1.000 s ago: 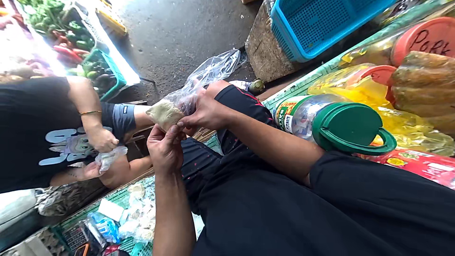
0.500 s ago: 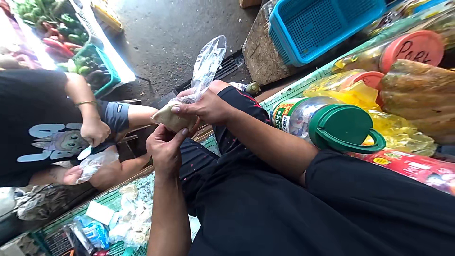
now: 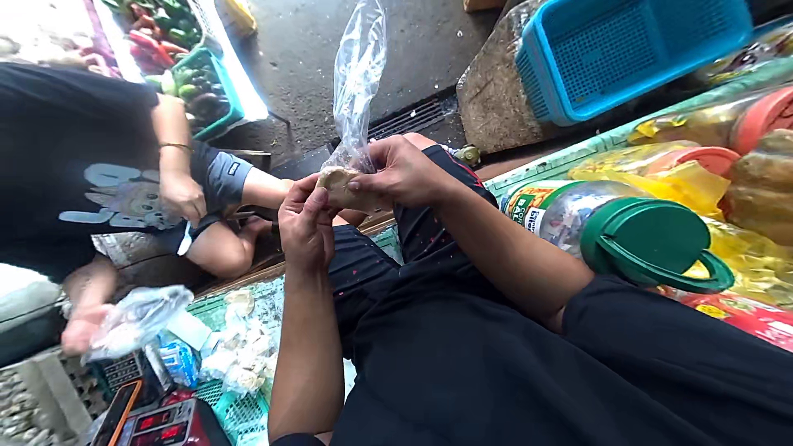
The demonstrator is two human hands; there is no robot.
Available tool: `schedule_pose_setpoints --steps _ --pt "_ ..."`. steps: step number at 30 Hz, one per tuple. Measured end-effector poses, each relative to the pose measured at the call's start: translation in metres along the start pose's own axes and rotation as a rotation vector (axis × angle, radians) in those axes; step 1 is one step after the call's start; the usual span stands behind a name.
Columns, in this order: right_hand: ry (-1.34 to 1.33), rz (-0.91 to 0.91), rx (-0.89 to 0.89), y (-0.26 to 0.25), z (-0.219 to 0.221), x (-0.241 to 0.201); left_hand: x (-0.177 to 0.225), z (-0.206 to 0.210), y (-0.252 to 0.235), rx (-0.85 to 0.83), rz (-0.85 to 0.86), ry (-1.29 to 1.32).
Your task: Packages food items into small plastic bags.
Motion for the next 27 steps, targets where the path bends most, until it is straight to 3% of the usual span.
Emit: schedule_pose_setpoints --steps 3,6,10,16,20,27 --pt "-0.07 -0.025 -0.04 0.002 0.005 0.0 0.008 0.0 -0.002 0.033 0.052 -0.112" --pt "-0.071 0.005 -0.067 0.001 0.014 0.009 0.012 -0.008 -0.003 0.111 0.093 -0.031" --pt "0.001 0.031 -0.033 -0.001 0.01 0.014 0.005 -0.016 0.001 0.092 0.062 0.056" --pt "-0.042 0.015 -0.074 -0.001 0.015 0.01 0.012 -0.002 0.003 0.038 0.066 -0.211" --pt "-0.053 -0.01 -0.037 -0.003 0.013 0.008 0.01 -0.006 0.005 -0.007 0.107 -0.059" --pt "-0.078 -0.045 -0.277 0.005 0.031 0.003 0.011 -0.001 -0.019 -0.128 -0.118 0.094"
Point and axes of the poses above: each hand's wrist, its own y-axis away from the middle knuckle, its own z-axis out of the palm, x = y × z, the point moved 10 cm from there along -y, towards the middle knuckle, and after that the axes turned 11 degrees about y, right-handed, at the moved point
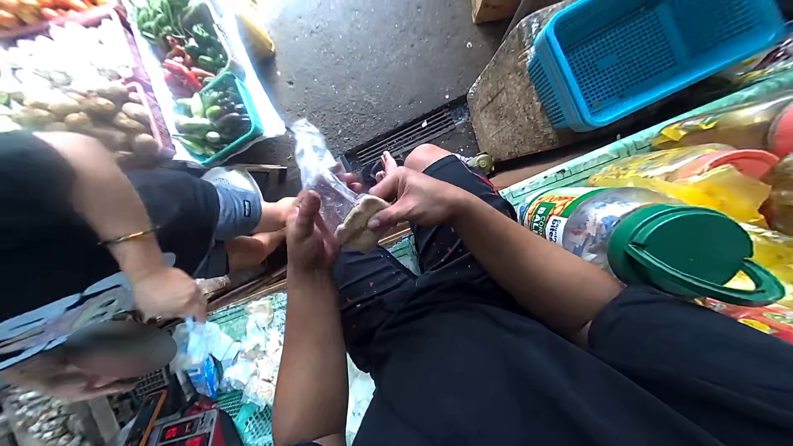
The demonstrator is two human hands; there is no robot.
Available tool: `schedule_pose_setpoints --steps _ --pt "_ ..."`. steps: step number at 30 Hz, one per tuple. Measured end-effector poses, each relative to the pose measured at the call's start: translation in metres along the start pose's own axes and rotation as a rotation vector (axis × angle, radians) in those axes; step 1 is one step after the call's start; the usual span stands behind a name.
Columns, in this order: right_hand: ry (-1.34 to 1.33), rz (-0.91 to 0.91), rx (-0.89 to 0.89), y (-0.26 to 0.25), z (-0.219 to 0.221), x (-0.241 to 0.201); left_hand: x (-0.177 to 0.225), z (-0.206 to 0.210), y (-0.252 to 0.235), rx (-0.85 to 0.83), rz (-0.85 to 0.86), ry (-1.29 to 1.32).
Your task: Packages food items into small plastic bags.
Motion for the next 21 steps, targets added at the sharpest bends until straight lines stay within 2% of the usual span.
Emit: schedule_pose_setpoints --steps 2,5,10,14,18,21 --pt "-0.006 0.018 -0.002 -0.001 0.002 0.001 0.023 0.001 -0.006 0.035 0.068 0.028" --pt "0.065 -0.02 0.065 -0.003 -0.007 -0.002 0.059 0.003 -0.011 -0.001 0.171 0.014" --pt "0.166 -0.06 0.087 -0.001 -0.013 -0.003 0.117 0.014 0.004 0.088 0.43 -0.237" --pt "0.253 -0.001 0.08 -0.003 -0.015 0.008 0.148 0.03 0.02 0.147 0.559 -0.369" --pt "0.282 0.051 0.054 -0.001 -0.018 0.017 0.175 0.061 0.037 -0.017 0.62 -0.683" --pt "0.426 0.095 -0.02 0.002 -0.016 0.011 0.174 0.076 0.042 -0.061 0.592 -0.764"
Point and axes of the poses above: each hand's wrist, its own y-axis away from the middle knuckle, its own z-axis out of the palm, x = y × z, the point moved 10 cm from there along -y, towards the middle knuckle, and after that the axes turned 11 degrees about y, right-handed, at the moved point
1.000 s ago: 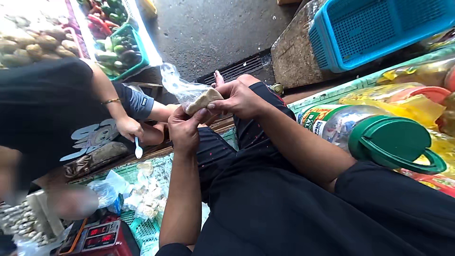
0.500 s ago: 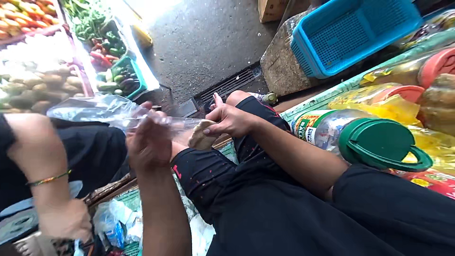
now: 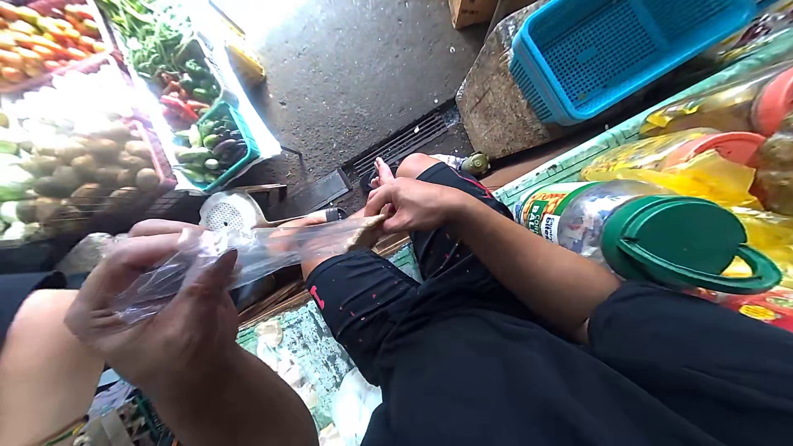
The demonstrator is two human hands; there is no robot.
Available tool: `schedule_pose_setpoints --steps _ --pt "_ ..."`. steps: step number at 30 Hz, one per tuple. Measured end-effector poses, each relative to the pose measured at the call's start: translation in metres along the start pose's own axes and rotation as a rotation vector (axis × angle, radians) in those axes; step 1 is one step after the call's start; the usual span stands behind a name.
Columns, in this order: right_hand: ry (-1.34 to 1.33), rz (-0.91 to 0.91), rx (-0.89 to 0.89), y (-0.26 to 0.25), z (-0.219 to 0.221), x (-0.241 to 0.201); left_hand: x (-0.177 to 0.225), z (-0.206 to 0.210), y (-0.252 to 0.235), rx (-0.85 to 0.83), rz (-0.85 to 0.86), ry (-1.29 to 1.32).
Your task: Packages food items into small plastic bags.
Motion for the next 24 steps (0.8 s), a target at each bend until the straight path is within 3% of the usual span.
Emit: schedule_pose_setpoints --steps 5,9,12,17,20,22,24 --pt "-0.018 -0.105 0.011 -0.011 0.014 -0.053 -0.003 0.041 0.007 -0.131 -0.095 0.088" --pt "-0.012 -0.101 -0.004 -0.014 0.006 -0.042 -0.003 0.014 0.01 -0.199 -0.147 -0.08" --pt "0.051 -0.065 -0.088 -0.009 0.002 -0.031 -0.011 0.002 0.02 -0.249 -0.18 -0.062" --pt "0.06 -0.09 -0.105 -0.007 0.009 -0.019 -0.023 -0.025 0.026 -0.102 -0.165 0.052" --pt "0.061 -0.08 -0.091 -0.008 0.01 -0.011 -0.015 -0.038 0.024 0.037 -0.059 -0.175" --pt "0.084 -0.048 -0.076 -0.01 0.012 -0.007 -0.002 -0.03 0.021 0.034 0.04 -0.381" --pt "0.053 -0.017 -0.009 -0.011 0.009 -0.001 0.004 -0.017 0.014 -0.005 0.095 -0.429"
Point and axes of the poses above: each hand's wrist, its own y-axis away from the middle knuckle, its own z-axis out of the palm, x = y × z, the point moved 10 cm from there along -y, towards the middle knuckle, and after that the axes turned 11 degrees about y, right-handed, at the moved point
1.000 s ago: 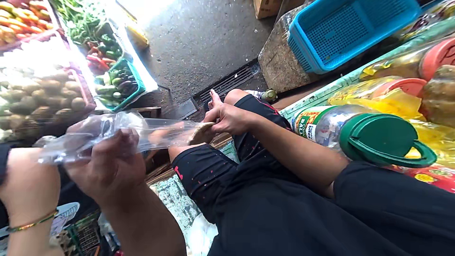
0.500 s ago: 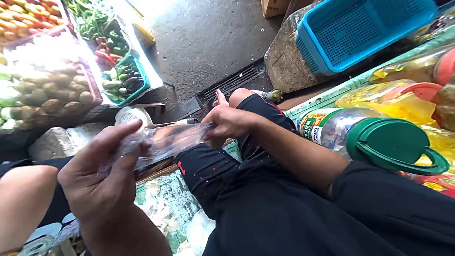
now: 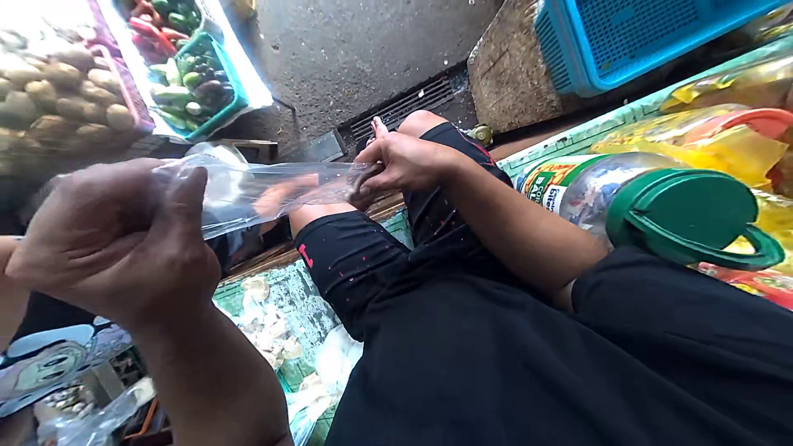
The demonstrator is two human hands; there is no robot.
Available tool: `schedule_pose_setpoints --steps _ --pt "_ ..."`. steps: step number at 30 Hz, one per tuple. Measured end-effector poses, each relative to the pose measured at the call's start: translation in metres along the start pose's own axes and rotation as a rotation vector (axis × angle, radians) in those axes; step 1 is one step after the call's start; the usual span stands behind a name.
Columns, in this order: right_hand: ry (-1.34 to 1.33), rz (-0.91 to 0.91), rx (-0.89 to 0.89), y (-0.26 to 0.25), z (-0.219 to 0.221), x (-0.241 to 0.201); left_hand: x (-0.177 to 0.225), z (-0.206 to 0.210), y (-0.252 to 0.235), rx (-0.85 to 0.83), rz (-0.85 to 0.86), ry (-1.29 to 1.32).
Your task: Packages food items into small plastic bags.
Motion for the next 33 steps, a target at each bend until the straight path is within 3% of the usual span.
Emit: schedule_pose_setpoints --steps 4,6,9,11,16,19,24,29,33 --pt "-0.234 0.098 0.254 0.004 -0.024 0.03 0.007 0.037 -0.014 -0.153 0.022 0.087" --pt "-0.491 0.244 0.336 -0.001 -0.007 0.042 0.004 0.045 -0.013 -0.247 0.019 0.04" --pt "-1.028 0.483 0.148 -0.003 0.059 0.046 -0.005 0.07 -0.005 -0.386 -0.008 -0.014" --pt "-1.296 0.498 -0.031 -0.013 0.105 0.029 0.0 0.085 0.019 -0.441 -0.074 -0.019" --pt "-1.697 0.474 0.087 -0.027 0.106 0.026 -0.016 0.129 0.123 -0.395 -0.269 0.103" --pt "-1.707 0.521 0.136 -0.018 0.102 0.039 -0.038 0.136 0.173 -0.276 -0.366 0.03" --pt "-1.633 0.486 0.284 -0.011 0.079 0.048 -0.06 0.108 0.185 -0.053 -0.448 0.038" --pt "-1.641 0.571 0.277 -0.002 0.093 0.068 -0.07 0.1 0.2 0.027 -0.568 0.386" --pt "-1.327 0.609 0.319 -0.005 0.073 0.046 -0.106 0.087 0.226 0.152 -0.743 0.641"
Point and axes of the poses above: each hand's wrist, its own y-axis away from the middle knuckle, its own z-axis out of the palm, x = y × z, the point moved 10 cm from there along -y, towards the middle knuckle, and after that the axes turned 11 degrees about y, right-handed, at the moved point
